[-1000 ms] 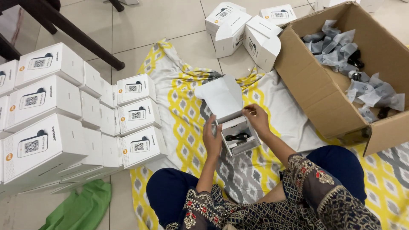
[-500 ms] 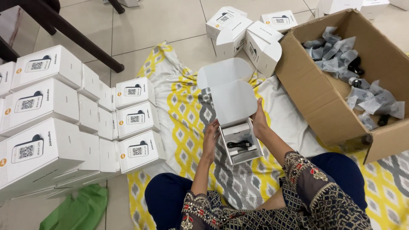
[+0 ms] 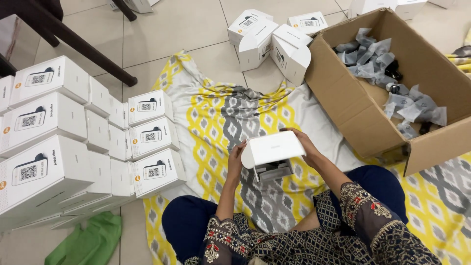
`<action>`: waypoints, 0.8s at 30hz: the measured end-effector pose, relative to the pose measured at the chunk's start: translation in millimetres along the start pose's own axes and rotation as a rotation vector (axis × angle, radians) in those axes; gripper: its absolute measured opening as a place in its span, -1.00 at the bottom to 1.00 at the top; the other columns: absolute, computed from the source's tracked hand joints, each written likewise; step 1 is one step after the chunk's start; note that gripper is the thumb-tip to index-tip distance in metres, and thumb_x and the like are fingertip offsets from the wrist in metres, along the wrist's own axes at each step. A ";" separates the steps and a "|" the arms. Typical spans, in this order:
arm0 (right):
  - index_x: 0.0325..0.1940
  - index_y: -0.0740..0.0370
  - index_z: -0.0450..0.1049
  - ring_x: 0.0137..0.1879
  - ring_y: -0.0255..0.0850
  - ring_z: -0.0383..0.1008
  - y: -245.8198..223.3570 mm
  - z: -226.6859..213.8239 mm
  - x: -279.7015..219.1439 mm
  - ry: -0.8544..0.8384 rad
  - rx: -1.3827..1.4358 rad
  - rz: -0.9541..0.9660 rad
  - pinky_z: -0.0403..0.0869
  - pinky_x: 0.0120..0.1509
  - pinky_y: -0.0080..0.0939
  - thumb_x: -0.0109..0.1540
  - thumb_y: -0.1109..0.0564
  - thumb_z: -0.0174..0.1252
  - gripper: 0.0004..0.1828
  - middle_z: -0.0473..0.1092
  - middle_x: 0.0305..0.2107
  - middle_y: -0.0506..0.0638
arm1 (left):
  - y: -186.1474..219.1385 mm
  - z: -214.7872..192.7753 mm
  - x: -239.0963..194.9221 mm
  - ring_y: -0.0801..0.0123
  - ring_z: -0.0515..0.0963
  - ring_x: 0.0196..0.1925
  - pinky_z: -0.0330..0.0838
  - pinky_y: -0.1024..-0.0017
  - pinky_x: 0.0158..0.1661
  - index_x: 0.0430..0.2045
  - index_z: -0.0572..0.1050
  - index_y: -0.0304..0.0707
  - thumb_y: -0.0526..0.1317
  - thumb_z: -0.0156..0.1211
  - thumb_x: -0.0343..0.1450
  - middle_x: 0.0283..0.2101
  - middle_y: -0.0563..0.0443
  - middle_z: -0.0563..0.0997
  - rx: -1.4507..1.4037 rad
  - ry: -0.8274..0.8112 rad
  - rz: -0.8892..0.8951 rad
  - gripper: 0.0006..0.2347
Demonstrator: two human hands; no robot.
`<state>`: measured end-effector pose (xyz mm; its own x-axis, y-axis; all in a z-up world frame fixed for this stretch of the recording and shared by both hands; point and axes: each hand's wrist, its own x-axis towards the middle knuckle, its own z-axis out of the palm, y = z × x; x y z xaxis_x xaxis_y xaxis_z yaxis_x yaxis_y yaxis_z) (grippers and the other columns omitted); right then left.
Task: The person packs electronic devices and cables into individual product boxes on the floor.
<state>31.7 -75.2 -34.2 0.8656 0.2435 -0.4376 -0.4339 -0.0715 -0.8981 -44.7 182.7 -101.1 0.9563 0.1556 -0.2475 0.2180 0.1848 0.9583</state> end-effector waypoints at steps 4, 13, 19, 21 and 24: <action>0.38 0.17 0.38 0.30 -0.06 0.39 6.9 -5.8 -14.0 -0.069 0.001 -0.033 0.35 0.37 0.00 0.33 -0.11 -0.01 -0.42 0.42 0.16 0.12 | -9.5 2.3 -11.2 0.23 0.56 0.07 0.43 0.35 -0.06 0.20 0.49 -0.10 -0.19 0.10 0.49 0.10 -0.12 0.63 0.103 0.002 -0.074 -0.65; 0.42 0.07 0.28 0.42 -0.17 0.28 4.5 -1.7 -23.8 -0.042 -0.072 -0.039 0.23 0.48 -0.06 0.35 -0.23 -0.10 -0.38 0.36 0.26 0.02 | -38.8 -7.2 -5.9 0.52 0.52 0.17 0.37 0.47 0.10 0.22 0.41 -0.09 -0.18 0.10 0.52 0.13 0.20 0.58 0.126 0.029 0.031 -0.66; 0.42 0.08 0.28 0.44 -0.13 0.27 -2.1 -1.6 -29.0 -0.074 -0.098 -0.082 0.24 0.49 -0.06 0.34 -0.31 -0.17 -0.32 0.35 0.26 0.04 | -20.1 -0.8 -14.7 0.50 0.57 -0.02 0.42 0.49 -0.03 0.09 0.53 -0.23 -0.27 0.16 0.49 -0.05 0.12 0.64 0.072 -0.018 0.096 -0.73; 0.43 0.10 0.30 0.44 -0.09 0.27 -8.3 -2.4 -31.9 -0.058 -0.135 -0.030 0.21 0.50 -0.06 0.35 -0.41 -0.26 -0.23 0.37 0.25 0.06 | -15.7 1.0 -16.3 0.53 0.59 -0.04 0.45 0.50 -0.08 0.07 0.50 -0.20 -0.33 0.19 0.44 -0.07 0.15 0.65 0.033 0.019 0.066 -0.71; 0.45 0.12 0.33 0.44 0.01 0.31 -16.0 -9.4 -30.6 -0.050 -0.069 0.069 0.24 0.50 0.01 0.30 -0.51 -0.38 -0.10 0.37 0.29 0.12 | -32.9 -1.2 -6.1 0.45 0.60 -0.03 0.45 0.44 -0.07 0.12 0.52 -0.19 -0.23 0.13 0.49 -0.04 0.07 0.66 0.143 0.082 0.036 -0.70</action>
<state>14.5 -90.6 -6.8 0.8199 0.2832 -0.4976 -0.4725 -0.1563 -0.8674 -57.9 176.8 -131.3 0.9461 0.2392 -0.2182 0.2152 0.0390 0.9758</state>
